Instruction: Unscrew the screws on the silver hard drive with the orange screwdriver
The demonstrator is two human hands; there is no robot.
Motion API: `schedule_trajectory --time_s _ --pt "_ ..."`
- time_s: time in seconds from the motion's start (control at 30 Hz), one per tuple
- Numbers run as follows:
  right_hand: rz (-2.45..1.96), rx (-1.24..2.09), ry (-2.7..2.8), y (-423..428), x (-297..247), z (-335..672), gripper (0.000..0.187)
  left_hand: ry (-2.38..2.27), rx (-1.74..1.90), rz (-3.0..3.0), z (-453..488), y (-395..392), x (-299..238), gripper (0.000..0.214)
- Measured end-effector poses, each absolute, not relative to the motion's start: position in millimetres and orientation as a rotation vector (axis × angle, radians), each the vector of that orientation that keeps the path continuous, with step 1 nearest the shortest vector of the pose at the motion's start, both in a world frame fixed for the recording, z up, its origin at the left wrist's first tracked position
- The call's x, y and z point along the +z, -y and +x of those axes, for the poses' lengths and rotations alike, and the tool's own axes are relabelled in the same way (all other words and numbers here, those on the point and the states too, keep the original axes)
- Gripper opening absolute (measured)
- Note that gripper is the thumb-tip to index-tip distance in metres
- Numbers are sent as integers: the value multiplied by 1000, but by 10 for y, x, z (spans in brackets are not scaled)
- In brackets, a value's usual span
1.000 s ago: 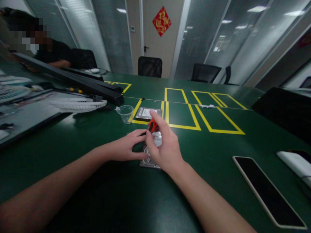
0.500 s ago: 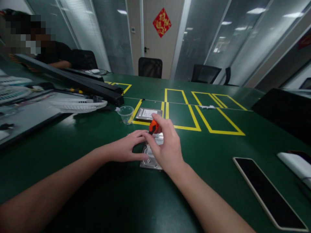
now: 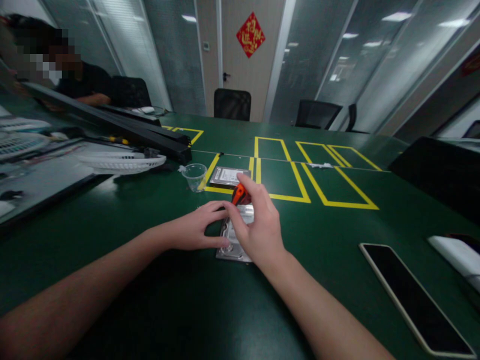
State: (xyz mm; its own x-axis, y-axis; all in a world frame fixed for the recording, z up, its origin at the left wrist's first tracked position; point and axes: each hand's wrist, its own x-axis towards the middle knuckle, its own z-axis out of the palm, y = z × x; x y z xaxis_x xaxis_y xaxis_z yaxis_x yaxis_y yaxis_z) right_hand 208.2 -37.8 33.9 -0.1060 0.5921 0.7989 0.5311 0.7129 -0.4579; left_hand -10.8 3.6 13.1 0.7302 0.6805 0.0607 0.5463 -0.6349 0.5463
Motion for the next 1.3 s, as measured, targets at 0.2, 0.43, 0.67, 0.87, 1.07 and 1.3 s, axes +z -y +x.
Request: schedule_trajectory --time_s 0.2,0.43,0.67,0.87,1.07,1.3 --pt "-845 185 1751 384 258 2070 69 -945 364 2421 -109 -39 118 80" --pt "-860 110 1752 391 290 2077 64 -958 348 2413 -111 -37 112 85" --pt "-847 150 1777 403 305 2075 63 -922 357 2435 -103 -38 134 78" --pt "-833 144 1812 405 316 2084 66 -929 389 2428 -116 -59 75 86" --pt "-847 88 1785 391 304 2076 64 -927 350 2445 -103 -35 126 77" --pt "-848 149 1794 418 314 2074 67 -938 367 2424 -107 -49 96 81"
